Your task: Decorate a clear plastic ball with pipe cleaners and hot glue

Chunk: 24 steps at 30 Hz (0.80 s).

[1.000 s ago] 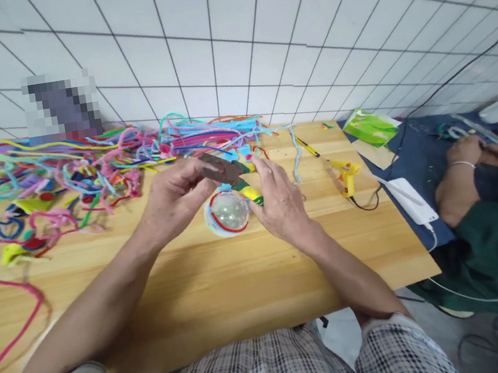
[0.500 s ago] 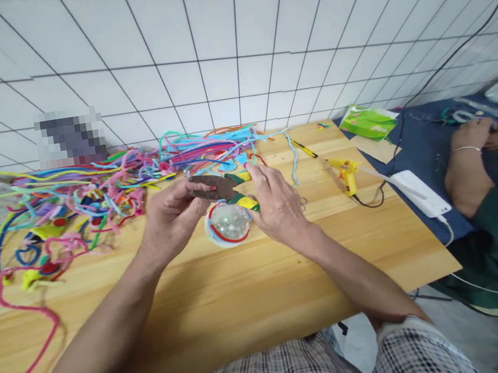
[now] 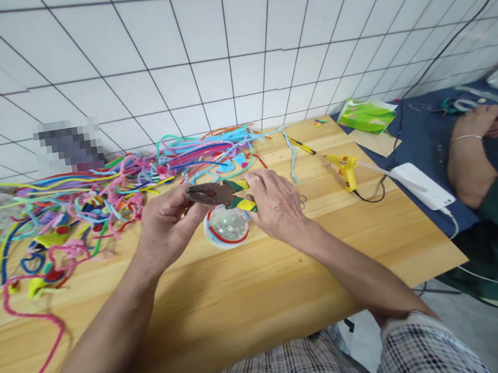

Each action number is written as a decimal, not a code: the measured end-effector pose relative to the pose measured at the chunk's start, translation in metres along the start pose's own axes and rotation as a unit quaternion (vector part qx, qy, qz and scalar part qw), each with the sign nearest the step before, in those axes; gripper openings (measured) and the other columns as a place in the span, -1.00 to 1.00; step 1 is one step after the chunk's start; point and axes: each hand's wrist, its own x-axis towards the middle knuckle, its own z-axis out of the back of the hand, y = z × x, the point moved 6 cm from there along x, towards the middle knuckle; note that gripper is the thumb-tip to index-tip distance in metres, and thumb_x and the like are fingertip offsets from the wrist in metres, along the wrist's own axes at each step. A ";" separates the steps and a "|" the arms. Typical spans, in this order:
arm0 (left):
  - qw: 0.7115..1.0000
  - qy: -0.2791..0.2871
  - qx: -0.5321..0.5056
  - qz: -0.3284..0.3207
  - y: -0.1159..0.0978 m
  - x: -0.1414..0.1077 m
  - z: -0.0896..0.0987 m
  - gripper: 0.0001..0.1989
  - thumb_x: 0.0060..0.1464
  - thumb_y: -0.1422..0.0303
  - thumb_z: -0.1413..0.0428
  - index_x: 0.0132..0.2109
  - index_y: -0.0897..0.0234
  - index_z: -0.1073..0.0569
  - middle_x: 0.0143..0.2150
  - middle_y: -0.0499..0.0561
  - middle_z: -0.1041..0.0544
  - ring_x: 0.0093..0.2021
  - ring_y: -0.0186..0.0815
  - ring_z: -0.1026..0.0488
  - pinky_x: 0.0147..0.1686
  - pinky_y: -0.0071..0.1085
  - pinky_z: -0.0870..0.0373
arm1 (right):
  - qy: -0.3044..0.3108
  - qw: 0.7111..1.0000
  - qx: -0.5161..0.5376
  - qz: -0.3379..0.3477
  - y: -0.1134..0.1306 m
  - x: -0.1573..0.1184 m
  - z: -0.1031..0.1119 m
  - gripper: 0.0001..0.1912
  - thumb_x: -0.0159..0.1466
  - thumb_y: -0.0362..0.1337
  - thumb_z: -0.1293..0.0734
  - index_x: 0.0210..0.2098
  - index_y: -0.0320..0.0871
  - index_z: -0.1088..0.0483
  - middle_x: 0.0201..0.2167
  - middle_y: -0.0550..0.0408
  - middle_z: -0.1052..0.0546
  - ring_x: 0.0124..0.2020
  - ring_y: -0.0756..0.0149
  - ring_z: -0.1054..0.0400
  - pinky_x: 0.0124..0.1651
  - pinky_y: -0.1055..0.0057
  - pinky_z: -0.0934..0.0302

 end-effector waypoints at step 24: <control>0.987 0.090 -0.128 0.032 0.028 0.007 -0.006 -0.57 0.47 0.02 -0.26 -0.29 0.23 -0.54 -0.42 -0.09 -0.46 -0.45 -0.38 -0.34 -0.43 -0.46 -0.30 | 0.127 0.966 0.227 -0.006 -0.019 0.002 -0.030 -0.71 0.40 -0.20 -0.42 0.10 -0.05 -0.52 -0.09 -0.01 -0.74 -0.12 0.09 -0.63 -0.04 0.23 -0.48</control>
